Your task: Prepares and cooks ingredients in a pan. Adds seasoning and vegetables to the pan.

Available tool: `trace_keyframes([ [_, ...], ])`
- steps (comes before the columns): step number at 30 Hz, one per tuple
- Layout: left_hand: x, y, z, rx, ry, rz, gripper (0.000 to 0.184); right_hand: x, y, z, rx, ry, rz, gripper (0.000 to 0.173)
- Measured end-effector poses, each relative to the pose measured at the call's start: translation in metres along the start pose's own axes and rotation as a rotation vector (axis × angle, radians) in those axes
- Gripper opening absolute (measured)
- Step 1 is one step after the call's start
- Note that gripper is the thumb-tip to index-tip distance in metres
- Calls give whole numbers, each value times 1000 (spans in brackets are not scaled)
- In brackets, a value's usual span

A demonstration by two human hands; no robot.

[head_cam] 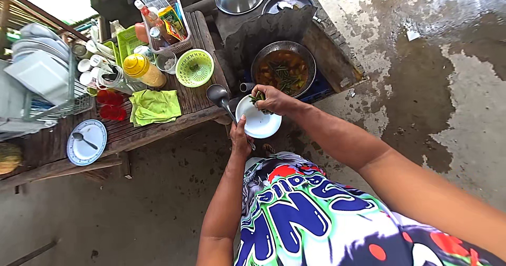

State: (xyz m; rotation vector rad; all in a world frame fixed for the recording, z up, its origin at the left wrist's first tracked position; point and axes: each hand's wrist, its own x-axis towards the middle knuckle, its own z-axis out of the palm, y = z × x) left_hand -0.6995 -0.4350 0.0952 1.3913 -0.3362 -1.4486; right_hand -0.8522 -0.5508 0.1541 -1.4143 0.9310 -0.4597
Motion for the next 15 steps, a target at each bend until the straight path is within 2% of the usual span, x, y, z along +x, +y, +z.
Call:
trace_keyframes([
  [4,0,0,-2,-20,2,-11,36,0,-6,-7,158,40,32,21],
  [7,-1,-1,-3,-71,3,-50,37,5,-10,-26,345,140,3,25],
  [9,-2,0,-1,-113,9,-92,37,15,-11,-42,355,243,-8,25],
  [11,-3,0,4,-144,17,-111,37,29,-10,-60,254,380,13,27],
  [13,-3,1,6,-138,4,-99,37,41,-8,-80,21,492,55,31],
  [15,-3,4,7,-116,-16,-81,37,51,-4,-105,-257,514,100,32],
])
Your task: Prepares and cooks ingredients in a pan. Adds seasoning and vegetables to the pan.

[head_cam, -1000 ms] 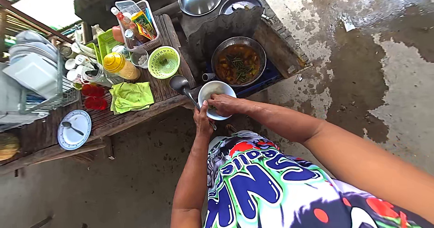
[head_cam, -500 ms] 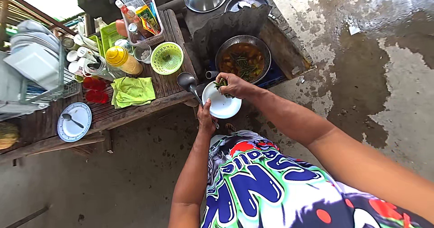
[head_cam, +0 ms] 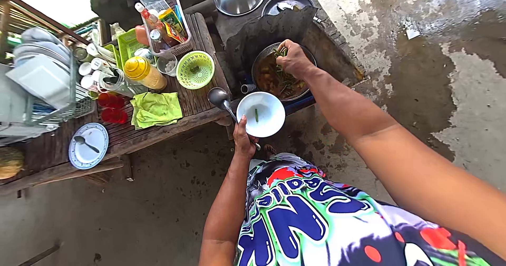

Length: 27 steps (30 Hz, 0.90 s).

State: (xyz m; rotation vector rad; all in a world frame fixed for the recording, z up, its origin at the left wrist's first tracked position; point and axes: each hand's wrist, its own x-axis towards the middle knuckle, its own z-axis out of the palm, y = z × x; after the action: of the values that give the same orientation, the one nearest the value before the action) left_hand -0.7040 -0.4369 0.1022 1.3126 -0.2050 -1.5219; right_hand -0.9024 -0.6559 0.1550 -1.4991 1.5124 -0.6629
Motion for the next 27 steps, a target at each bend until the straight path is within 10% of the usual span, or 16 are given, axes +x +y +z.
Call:
trace_keyframes([
  [7,-2,3,-10,50,3,19,37,-5,-3,-36,-323,-138,-180,35],
  [14,1,6,-4,101,-8,14,36,-107,3,63,-733,-654,-626,31],
  [21,-1,1,-1,146,-10,17,36,-114,19,81,-965,-753,-570,25],
  [27,-2,-6,-10,106,19,-6,37,-81,0,30,-606,-506,-517,19],
])
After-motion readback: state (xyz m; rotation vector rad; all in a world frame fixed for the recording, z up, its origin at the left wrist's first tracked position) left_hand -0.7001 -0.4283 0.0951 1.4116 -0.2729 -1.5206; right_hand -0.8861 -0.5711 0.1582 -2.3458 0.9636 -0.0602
